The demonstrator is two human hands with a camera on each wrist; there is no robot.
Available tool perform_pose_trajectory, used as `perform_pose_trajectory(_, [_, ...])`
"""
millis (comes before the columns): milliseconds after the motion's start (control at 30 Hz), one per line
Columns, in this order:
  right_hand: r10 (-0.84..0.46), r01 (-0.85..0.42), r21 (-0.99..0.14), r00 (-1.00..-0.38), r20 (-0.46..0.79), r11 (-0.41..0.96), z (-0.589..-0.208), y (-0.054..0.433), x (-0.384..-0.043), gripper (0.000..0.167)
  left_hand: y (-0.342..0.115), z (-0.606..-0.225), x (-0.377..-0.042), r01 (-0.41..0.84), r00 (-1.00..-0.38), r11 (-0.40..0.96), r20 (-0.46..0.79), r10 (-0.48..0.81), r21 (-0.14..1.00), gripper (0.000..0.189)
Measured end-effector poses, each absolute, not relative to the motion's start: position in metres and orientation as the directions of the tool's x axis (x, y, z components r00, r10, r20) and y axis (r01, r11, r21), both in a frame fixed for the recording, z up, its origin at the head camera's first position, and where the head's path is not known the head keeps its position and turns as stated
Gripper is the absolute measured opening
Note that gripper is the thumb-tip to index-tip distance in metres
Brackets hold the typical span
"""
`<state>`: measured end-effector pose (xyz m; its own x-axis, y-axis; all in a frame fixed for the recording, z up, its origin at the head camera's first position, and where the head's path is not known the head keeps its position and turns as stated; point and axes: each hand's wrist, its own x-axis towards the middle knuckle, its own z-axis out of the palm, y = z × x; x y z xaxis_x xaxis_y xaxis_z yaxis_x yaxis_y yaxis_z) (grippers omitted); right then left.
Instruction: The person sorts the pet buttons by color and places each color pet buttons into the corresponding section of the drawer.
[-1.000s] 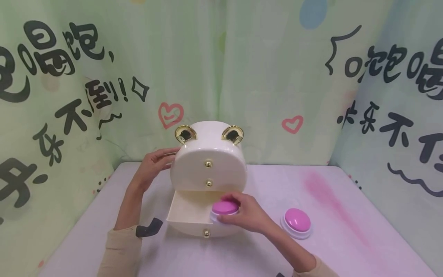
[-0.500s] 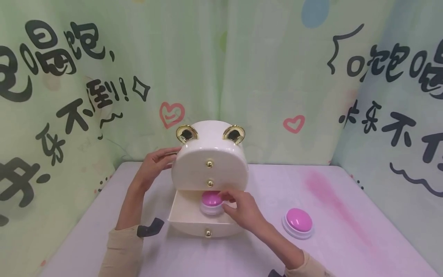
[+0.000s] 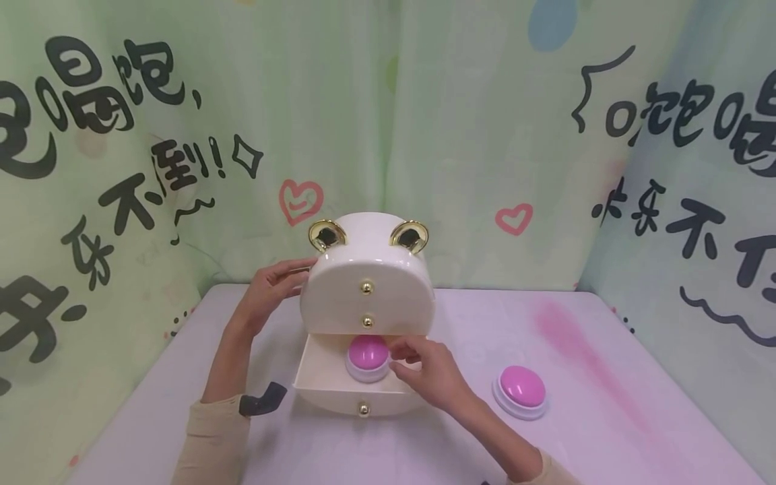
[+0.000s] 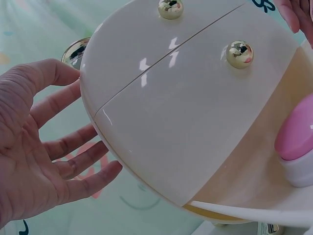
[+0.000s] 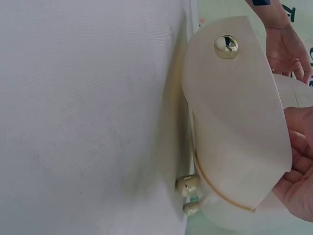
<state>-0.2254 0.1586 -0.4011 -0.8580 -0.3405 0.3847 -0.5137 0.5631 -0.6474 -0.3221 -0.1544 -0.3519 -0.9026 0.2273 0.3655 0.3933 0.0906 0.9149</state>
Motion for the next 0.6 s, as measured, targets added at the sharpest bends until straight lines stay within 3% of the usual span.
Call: perform_pose_trajectory(600, [-0.261, -0.518, -0.616, -0.848, 0.461, 0.594, -0.399, 0.186, -0.217, 0.022, -0.153, -0.351, -0.321, 0.383, -0.909, 0.104, 0.354, 0.222, 0.918, 0.038])
